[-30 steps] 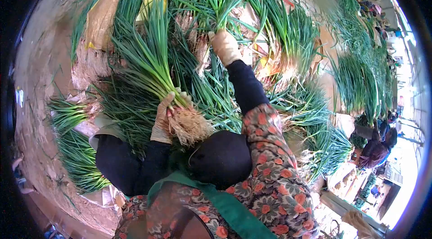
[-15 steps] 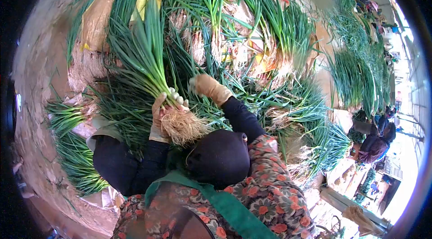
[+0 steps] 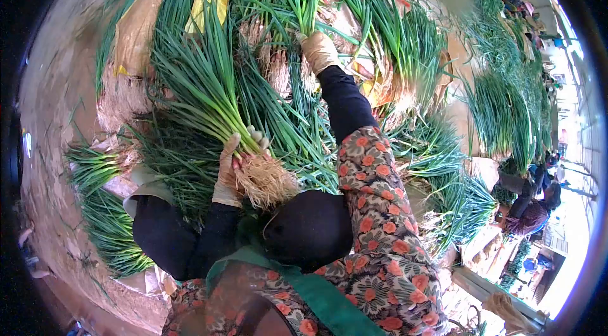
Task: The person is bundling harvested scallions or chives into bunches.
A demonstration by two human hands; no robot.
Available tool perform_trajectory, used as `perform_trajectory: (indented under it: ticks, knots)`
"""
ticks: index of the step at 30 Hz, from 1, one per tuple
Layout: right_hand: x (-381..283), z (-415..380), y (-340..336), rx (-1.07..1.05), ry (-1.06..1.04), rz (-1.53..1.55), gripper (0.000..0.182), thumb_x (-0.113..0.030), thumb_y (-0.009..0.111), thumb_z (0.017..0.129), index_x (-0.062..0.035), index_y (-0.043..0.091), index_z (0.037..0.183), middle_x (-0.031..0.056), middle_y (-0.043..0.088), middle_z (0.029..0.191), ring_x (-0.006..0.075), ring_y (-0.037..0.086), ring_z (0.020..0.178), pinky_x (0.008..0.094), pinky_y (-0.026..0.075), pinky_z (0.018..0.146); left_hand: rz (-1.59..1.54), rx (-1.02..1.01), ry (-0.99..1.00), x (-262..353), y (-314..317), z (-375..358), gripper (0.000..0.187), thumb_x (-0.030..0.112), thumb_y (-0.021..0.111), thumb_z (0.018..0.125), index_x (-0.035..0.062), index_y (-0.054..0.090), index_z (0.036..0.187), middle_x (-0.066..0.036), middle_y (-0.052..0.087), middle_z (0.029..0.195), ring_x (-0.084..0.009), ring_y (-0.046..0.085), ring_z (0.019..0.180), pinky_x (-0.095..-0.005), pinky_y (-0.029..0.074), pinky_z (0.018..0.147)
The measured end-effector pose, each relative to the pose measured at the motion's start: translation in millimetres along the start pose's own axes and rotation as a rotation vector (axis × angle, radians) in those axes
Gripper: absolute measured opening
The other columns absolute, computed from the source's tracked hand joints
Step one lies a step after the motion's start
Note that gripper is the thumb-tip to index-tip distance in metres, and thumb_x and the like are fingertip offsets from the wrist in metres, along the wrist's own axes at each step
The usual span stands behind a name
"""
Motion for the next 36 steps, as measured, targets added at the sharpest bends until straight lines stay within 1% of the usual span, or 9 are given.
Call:
perform_trajectory:
  ticks: [3, 8, 11, 14, 17, 23, 26, 31, 36]
  knots:
    - [-35, -52, -26, -0.118, 0.107, 0.559, 0.038, -0.037, 0.068, 0.078, -0.001, 0.065, 0.087, 0.0125, 0.065, 0.073, 0.0178, 0.06, 0.063, 0.031, 0.049, 0.056, 0.074, -0.027, -0.023, 1, -6, 8, 0.041, 0.023, 0.063, 0.083, -0.0005, 0.052, 0.115, -0.012, 0.06, 0.102, -0.0141, 0.057, 0.07, -0.0252, 0.05, 0.057]
    - [-104, -172, 32, -0.29, -0.395, 0.288, 0.032, -0.033, 0.055, 0.086, -0.0056, 0.061, 0.102, 0.0161, 0.064, 0.082, 0.032, 0.062, 0.076, 0.038, 0.05, 0.069, 0.311, 0.104, 0.004, 4, -5, 1, 0.027, 0.019, 0.064, 0.082, 0.0006, 0.059, 0.101, -0.008, 0.061, 0.077, -0.0125, 0.057, 0.059, -0.0225, 0.05, 0.051]
    - [-142, -203, -12, -0.337, -0.228, 0.234, 0.031, -0.035, 0.05, 0.087, -0.0048, 0.055, 0.088, 0.0193, 0.061, 0.073, 0.0378, 0.06, 0.074, 0.045, 0.047, 0.065, 0.28, 0.253, 0.007, -5, -38, 9, 0.02, 0.014, 0.066, 0.079, 0.0007, 0.061, 0.093, -0.006, 0.055, 0.058, -0.0181, 0.055, 0.05, -0.0301, 0.051, 0.053]
    - [-111, -203, 45, -0.304, -0.127, 0.751, 0.019, -0.025, 0.054, 0.087, -0.0065, 0.053, 0.082, 0.0089, 0.054, 0.061, 0.0282, 0.056, 0.059, 0.0387, 0.046, 0.057, 0.222, 0.213, 0.027, -1, -30, 4, 0.022, 0.018, 0.066, 0.079, 0.0018, 0.06, 0.092, -0.007, 0.058, 0.067, -0.0198, 0.058, 0.058, -0.034, 0.053, 0.059]
    - [-88, -213, 60, -0.504, 0.658, 1.851, 0.025, -0.034, 0.053, 0.091, -0.0123, 0.05, 0.078, -0.0073, 0.038, 0.056, 0.0062, 0.037, 0.047, 0.0248, 0.034, 0.047, 0.05, 0.07, -0.006, 0, -12, -3, 0.025, 0.021, 0.064, 0.08, 0.0037, 0.058, 0.098, -0.01, 0.061, 0.084, -0.0233, 0.061, 0.077, -0.0408, 0.051, 0.077]
    - [-138, -190, 46, -0.791, 0.455, 1.935, 0.03, -0.04, 0.049, 0.092, -0.0126, 0.05, 0.08, -0.0058, 0.042, 0.057, 0.0071, 0.038, 0.048, 0.0221, 0.034, 0.047, 0.08, -0.044, -0.09, -1, -3, -14, 0.026, 0.021, 0.062, 0.082, 0.0037, 0.057, 0.101, -0.013, 0.062, 0.093, -0.0238, 0.061, 0.085, -0.0425, 0.05, 0.082]
    - [-144, -196, 33, -0.838, 0.52, 1.524, 0.03, -0.033, 0.05, 0.092, -0.0125, 0.049, 0.071, -0.0032, 0.047, 0.057, 0.0073, 0.045, 0.05, 0.0237, 0.036, 0.042, 0.152, -0.001, 0.022, 8, -8, -7, 0.033, 0.023, 0.062, 0.082, -0.0014, 0.055, 0.103, -0.014, 0.064, 0.087, -0.0259, 0.064, 0.076, -0.0411, 0.055, 0.074]
    - [-106, -210, 59, -0.419, -0.065, 0.221, 0.043, -0.04, 0.052, 0.087, 0.0026, 0.059, 0.09, 0.0187, 0.063, 0.072, 0.0274, 0.063, 0.066, 0.0406, 0.048, 0.063, 0.022, -0.071, 0.004, 5, -10, -10, 0.036, 0.032, 0.057, 0.086, 0.0009, 0.054, 0.104, -0.01, 0.06, 0.089, -0.0236, 0.061, 0.082, -0.042, 0.051, 0.08]
    - [-97, -233, 30, -1.031, -0.081, 0.384, 0.031, -0.031, 0.057, 0.086, -0.0004, 0.061, 0.091, 0.0151, 0.063, 0.069, 0.0266, 0.063, 0.068, 0.0379, 0.049, 0.06, -0.202, -0.415, -0.076, 8, 24, -14, 0.045, 0.037, 0.051, 0.09, 0.0084, 0.046, 0.124, -0.007, 0.057, 0.103, -0.0226, 0.057, 0.095, -0.0426, 0.047, 0.082]
Point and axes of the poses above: each hand's wrist, its own z-axis towards the middle knuckle, its own y-axis out of the palm, x = y × z, the point moved 7 cm from there along z, towards the middle knuckle
